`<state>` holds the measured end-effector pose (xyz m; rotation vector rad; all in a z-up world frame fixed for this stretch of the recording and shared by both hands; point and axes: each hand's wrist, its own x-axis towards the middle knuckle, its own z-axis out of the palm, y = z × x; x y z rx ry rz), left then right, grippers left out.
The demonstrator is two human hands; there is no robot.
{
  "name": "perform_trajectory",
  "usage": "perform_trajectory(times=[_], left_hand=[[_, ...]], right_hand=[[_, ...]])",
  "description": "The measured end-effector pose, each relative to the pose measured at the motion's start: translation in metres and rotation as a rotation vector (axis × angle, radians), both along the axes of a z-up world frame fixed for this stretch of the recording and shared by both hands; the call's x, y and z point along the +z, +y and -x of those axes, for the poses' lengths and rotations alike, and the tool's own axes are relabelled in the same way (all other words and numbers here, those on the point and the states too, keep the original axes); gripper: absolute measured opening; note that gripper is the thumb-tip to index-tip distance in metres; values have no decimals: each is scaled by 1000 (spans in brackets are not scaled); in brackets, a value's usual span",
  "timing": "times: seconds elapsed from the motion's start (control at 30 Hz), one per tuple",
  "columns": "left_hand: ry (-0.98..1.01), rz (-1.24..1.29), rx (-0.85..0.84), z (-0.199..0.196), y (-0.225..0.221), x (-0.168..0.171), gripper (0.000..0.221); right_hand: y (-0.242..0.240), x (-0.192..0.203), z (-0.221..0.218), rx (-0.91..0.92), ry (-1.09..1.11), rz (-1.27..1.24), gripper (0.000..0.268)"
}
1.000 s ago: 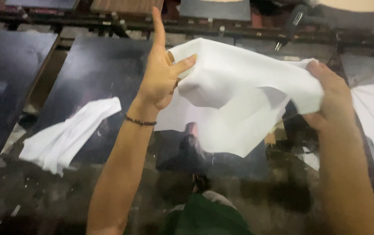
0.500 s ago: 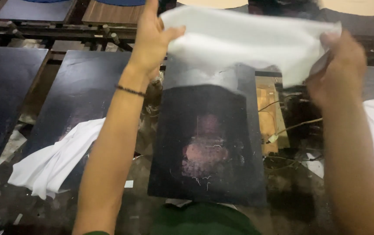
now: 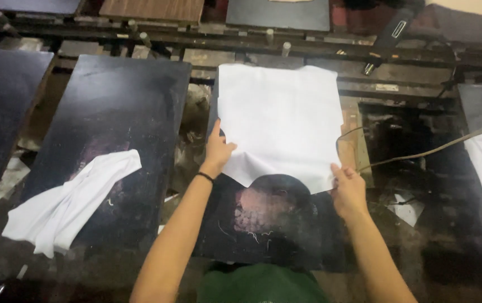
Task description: Placing white shirts onto screen printing boards and smoothing them out for production.
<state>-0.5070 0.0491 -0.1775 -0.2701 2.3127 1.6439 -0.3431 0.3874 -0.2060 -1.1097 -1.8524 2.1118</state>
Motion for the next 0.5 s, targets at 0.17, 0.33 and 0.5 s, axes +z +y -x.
perform_trajectory(times=[0.17, 0.33, 0.5], left_hand=[[-59, 106, 120, -49, -9, -29, 86], [-111, 100, 77, -73, -30, -43, 73], [-229, -194, -22, -99, -51, 21, 50]], right_hand=[[-48, 65, -23, 19, -43, 86, 24], [-55, 83, -35, -50, -38, 174, 16], [-52, 83, -47, -116, 13, 225, 16]])
